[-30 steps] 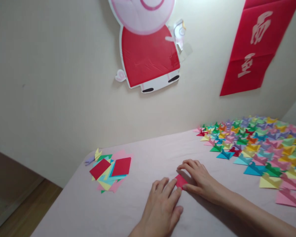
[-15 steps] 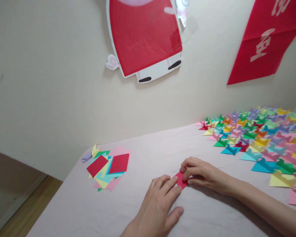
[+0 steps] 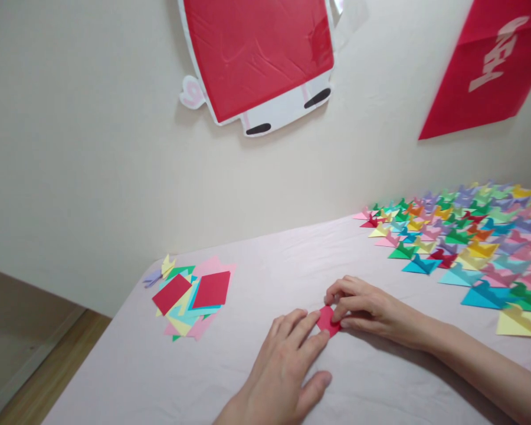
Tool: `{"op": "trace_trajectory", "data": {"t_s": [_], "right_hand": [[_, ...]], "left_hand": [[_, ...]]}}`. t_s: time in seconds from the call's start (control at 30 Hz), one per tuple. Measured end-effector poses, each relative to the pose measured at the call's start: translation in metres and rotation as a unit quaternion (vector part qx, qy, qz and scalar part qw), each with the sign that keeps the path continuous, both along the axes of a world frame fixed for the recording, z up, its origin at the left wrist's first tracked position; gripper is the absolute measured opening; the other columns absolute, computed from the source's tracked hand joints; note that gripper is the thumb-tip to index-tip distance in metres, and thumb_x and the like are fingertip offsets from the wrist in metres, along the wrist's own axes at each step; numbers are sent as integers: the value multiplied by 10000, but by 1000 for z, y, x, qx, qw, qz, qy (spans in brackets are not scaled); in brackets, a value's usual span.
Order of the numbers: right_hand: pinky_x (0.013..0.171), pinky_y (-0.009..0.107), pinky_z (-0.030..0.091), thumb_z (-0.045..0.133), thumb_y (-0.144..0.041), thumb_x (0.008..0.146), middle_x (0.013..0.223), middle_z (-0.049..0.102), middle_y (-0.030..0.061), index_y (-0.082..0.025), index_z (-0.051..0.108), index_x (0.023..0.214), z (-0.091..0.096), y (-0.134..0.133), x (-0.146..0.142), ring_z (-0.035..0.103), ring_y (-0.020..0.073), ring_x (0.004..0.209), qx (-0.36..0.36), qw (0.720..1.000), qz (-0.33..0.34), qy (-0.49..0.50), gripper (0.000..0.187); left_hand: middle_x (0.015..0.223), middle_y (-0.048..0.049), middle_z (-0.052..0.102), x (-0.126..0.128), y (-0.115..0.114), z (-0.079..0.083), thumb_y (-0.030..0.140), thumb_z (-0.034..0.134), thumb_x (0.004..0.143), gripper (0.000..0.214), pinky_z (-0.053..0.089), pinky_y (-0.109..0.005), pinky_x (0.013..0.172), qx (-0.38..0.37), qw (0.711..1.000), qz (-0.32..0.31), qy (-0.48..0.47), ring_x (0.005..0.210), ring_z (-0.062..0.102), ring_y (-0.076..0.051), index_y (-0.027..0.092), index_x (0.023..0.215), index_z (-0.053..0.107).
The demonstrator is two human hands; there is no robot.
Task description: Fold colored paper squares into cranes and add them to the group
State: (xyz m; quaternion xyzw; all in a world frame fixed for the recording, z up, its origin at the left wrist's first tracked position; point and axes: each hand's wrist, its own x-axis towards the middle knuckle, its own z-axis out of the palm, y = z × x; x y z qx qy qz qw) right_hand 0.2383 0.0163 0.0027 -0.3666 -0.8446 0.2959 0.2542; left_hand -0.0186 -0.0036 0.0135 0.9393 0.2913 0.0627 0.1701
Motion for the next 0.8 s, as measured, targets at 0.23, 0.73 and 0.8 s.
{"op": "trace_trajectory", "data": {"t_s": [0.23, 0.73, 0.8], "right_hand": [[895, 358, 424, 588, -302, 923, 982, 626, 38, -228, 688, 781, 4, -3, -11, 551, 202, 967, -27, 998, -59, 1, 189], [831, 358, 390, 602, -150, 828, 882, 635, 23, -209, 601, 700, 3, -6, -30, 537, 205, 890, -28, 987, -156, -16, 141], [827, 354, 388, 608, -143, 824, 880, 635, 21, -210, 607, 700, 3, -6, -30, 537, 205, 889, -29, 987, -159, -19, 140]], "left_hand": [[1470, -57, 452, 1, 0, 0, 251, 591, 885, 367, 355, -449, 1067, 13, 999, -2, -35, 1299, 385, -275, 224, 1247, 538], [1440, -76, 484, 2, -2, 1, 299, 569, 912, 316, 338, -437, 1079, 34, 999, -7, -35, 1295, 400, -270, 200, 1211, 542], [1456, -72, 468, 2, -2, -1, 315, 558, 920, 376, 338, -436, 1078, 40, 999, -10, -31, 1301, 394, -271, 212, 1279, 512]]}}
